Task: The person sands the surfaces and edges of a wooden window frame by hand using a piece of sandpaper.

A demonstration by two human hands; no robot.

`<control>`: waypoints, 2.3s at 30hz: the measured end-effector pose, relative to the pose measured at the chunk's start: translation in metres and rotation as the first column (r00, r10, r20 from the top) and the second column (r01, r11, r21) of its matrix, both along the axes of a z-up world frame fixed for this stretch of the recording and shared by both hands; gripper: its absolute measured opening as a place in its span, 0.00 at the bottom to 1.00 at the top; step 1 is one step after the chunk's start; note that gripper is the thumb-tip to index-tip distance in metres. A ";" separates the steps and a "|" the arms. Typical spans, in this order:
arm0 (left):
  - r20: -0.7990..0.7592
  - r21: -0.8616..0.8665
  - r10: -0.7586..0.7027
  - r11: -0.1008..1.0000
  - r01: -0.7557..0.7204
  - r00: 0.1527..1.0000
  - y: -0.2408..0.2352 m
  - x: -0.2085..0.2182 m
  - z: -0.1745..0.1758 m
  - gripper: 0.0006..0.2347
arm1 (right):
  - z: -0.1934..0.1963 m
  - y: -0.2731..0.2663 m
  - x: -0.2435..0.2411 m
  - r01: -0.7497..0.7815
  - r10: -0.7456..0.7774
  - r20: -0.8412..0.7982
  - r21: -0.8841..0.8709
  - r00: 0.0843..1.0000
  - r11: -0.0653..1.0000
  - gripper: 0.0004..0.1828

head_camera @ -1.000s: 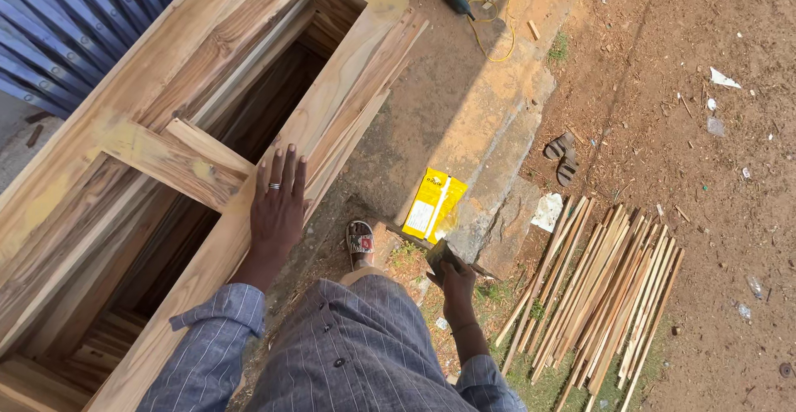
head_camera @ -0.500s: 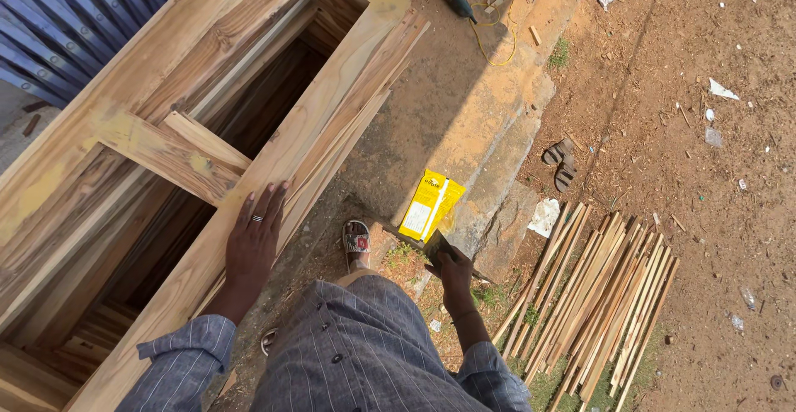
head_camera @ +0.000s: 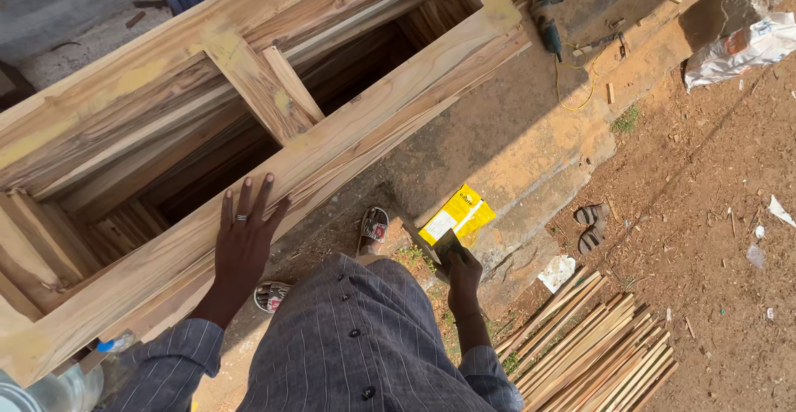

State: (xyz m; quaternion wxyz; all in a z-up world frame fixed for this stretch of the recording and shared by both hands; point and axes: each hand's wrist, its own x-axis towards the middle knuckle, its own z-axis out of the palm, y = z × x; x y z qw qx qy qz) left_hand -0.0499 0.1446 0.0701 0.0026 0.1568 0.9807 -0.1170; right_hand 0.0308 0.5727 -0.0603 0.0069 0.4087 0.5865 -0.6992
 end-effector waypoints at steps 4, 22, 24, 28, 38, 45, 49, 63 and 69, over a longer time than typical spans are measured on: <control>0.072 0.366 0.210 0.904 -0.221 0.975 -0.004 0.031 -0.009 0.27 | 0.004 -0.007 -0.010 -0.044 0.043 -0.034 -0.038 0.999 0.998 0.16; -0.130 0.678 0.572 0.647 -0.349 0.810 -0.041 0.147 -0.037 0.06 | 0.009 -0.033 -0.050 -0.272 0.270 -0.075 -0.029 0.960 0.962 0.19; -0.082 0.709 0.569 0.610 -0.354 0.818 -0.039 0.151 -0.039 0.03 | 0.013 -0.035 -0.051 -0.278 0.276 -0.073 -0.019 0.958 0.960 0.19; 0.028 0.753 0.555 0.535 -0.383 0.831 -0.034 0.154 -0.045 0.11 | 0.019 -0.037 -0.051 -0.278 0.277 -0.062 -0.002 0.959 0.961 0.20; -0.070 0.579 0.524 0.714 -0.393 0.849 -0.035 0.127 -0.043 0.21 | -0.009 -0.014 -0.033 -0.191 0.192 0.004 -0.022 0.981 0.981 0.15; 0.105 0.469 0.716 0.576 -0.669 0.690 -0.043 0.098 -0.045 0.43 | -0.004 -0.006 -0.027 -0.146 0.146 -0.007 -0.021 0.989 0.989 0.15; 0.112 0.516 0.670 0.592 -0.619 0.734 -0.022 0.070 -0.042 0.41 | 0.013 -0.012 -0.044 -0.127 0.125 -0.050 -0.045 0.991 0.991 0.15; -0.092 0.632 0.430 0.723 -0.281 0.898 0.037 -0.060 -0.064 0.23 | 0.124 -0.112 -0.216 -0.558 0.823 -0.321 0.614 0.469 0.558 0.21; 0.034 0.650 0.687 0.537 -0.538 0.726 0.028 -0.107 -0.076 0.11 | 0.148 -0.147 -0.277 -0.253 0.971 0.162 0.961 0.174 -0.114 0.23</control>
